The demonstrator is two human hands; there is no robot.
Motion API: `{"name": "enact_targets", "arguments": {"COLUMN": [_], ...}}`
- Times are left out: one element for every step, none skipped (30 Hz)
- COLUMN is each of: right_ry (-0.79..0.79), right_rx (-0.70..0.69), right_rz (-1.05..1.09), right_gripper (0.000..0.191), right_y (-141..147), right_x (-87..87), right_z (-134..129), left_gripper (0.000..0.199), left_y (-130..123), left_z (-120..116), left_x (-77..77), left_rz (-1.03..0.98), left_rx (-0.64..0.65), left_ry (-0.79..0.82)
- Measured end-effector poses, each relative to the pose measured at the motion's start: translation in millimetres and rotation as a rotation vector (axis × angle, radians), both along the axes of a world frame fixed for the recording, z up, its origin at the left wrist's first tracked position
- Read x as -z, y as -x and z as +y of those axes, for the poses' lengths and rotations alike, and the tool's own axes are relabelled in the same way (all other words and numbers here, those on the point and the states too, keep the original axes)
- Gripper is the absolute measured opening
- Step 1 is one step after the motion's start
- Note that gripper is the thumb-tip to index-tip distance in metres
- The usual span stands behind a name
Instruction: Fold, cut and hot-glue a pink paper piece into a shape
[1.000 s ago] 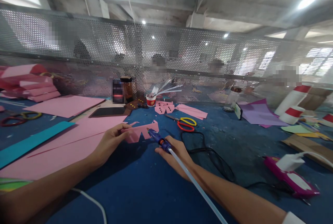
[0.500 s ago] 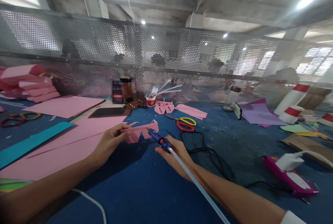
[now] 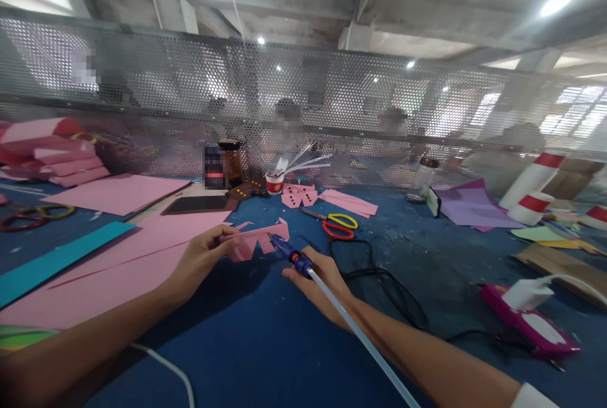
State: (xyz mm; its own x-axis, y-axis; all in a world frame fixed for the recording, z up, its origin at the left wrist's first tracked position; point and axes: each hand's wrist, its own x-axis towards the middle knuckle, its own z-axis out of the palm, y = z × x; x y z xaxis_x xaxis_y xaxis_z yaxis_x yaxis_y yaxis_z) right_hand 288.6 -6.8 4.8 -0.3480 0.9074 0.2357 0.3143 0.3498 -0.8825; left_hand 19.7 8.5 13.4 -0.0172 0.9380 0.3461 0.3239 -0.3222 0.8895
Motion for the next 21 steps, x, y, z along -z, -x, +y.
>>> {"name": "enact_targets", "arguments": {"right_ry": [0.000, -0.001, 0.001, 0.004, 0.008, 0.010, 0.014, 0.017, 0.019, 0.020, 0.021, 0.025, 0.031, 0.035, 0.038, 0.040, 0.041, 0.043, 0.043, 0.040, 0.035], "right_rx": [0.002, 0.005, 0.008, 0.009, 0.008, 0.008, 0.011, 0.015, 0.018, 0.021, 0.022, 0.021, 0.014, 0.005, -0.002, -0.006, -0.007, -0.006, -0.002, 0.004, 0.008], "right_rz": [0.000, 0.000, -0.001, -0.001, 0.000, 0.002, 0.005, 0.008, 0.010, 0.013, 0.017, 0.022, 0.027, 0.029, 0.030, 0.028, 0.023, 0.016, 0.009, 0.003, -0.002], "right_gripper": [0.033, 0.033, 0.033, 0.033, 0.033, 0.033, 0.032, 0.032, 0.033, 0.033, 0.033, 0.033, 0.033, 0.033, 0.032, 0.032, 0.031, 0.031, 0.031, 0.031, 0.031], "right_y": [-0.1, -0.1, -0.2, -0.3, -0.4, -0.4, -0.4, -0.3, -0.1, 0.0, 0.2, 0.3, 0.4, 0.4, 0.4, 0.3, 0.3, 0.3, 0.3, 0.3, 0.4], "right_x": [0.0, 0.0, 0.1, 0.4, 0.9, 1.6, 2.4, 3.3, 4.2, 5.1, 5.7, 6.2, 6.3, 6.2, 5.8, 5.2, 4.5, 3.6, 2.7, 1.8, 0.9], "right_z": [-0.1, -0.1, -0.1, -0.1, 0.0, 0.1, 0.3, 0.5, 0.7, 0.9, 1.0, 1.2, 1.2, 1.2, 1.2, 1.1, 0.9, 0.7, 0.5, 0.2, -0.1], "left_gripper": [0.019, 0.019, 0.019, 0.019, 0.019, 0.019, 0.019, 0.019, 0.019, 0.019, 0.019, 0.020, 0.021, 0.021, 0.022, 0.022, 0.022, 0.021, 0.020, 0.020, 0.020], "left_y": [0.0, -0.1, -0.2, -0.4, -0.4, -0.4, -0.3, -0.1, 0.3, 0.7, 1.2, 1.8, 2.2, 2.7, 3.0, 3.3, 3.5, 3.5, 3.6, 3.6, 3.6], "left_z": [0.1, 0.1, 0.2, 0.3, 0.3, 0.4, 0.6, 0.8, 1.0, 1.4, 1.7, 2.0, 2.4, 2.6, 2.8, 3.0, 3.1, 3.2, 3.4, 3.6, 3.8], "left_x": [0.1, 0.0, -0.1, -0.2, -0.4, -0.5, -0.6, -0.4, -0.2, 0.3, 0.8, 1.4, 2.1, 2.7, 3.2, 3.6, 3.9, 4.2, 4.3, 4.5, 4.8], "left_rz": [-0.008, -0.017, -0.024, -0.030, -0.034, -0.037, -0.037, -0.034, -0.030, -0.025, -0.021, -0.019, -0.020, -0.019, -0.018, -0.016, -0.016, -0.017, -0.019, -0.021, -0.022], "left_rx": [0.003, 0.004, 0.002, -0.001, -0.002, 0.000, 0.004, 0.007, 0.007, 0.007, 0.007, 0.008, 0.011, 0.012, 0.012, 0.011, 0.010, 0.011, 0.012, 0.012, 0.011], "left_ry": [0.002, 0.003, 0.003, 0.002, -0.001, -0.005, -0.011, -0.018, -0.023, -0.025, -0.025, -0.023, -0.024, -0.025, -0.027, -0.024, -0.021, -0.020, -0.023, -0.029, -0.036]}}
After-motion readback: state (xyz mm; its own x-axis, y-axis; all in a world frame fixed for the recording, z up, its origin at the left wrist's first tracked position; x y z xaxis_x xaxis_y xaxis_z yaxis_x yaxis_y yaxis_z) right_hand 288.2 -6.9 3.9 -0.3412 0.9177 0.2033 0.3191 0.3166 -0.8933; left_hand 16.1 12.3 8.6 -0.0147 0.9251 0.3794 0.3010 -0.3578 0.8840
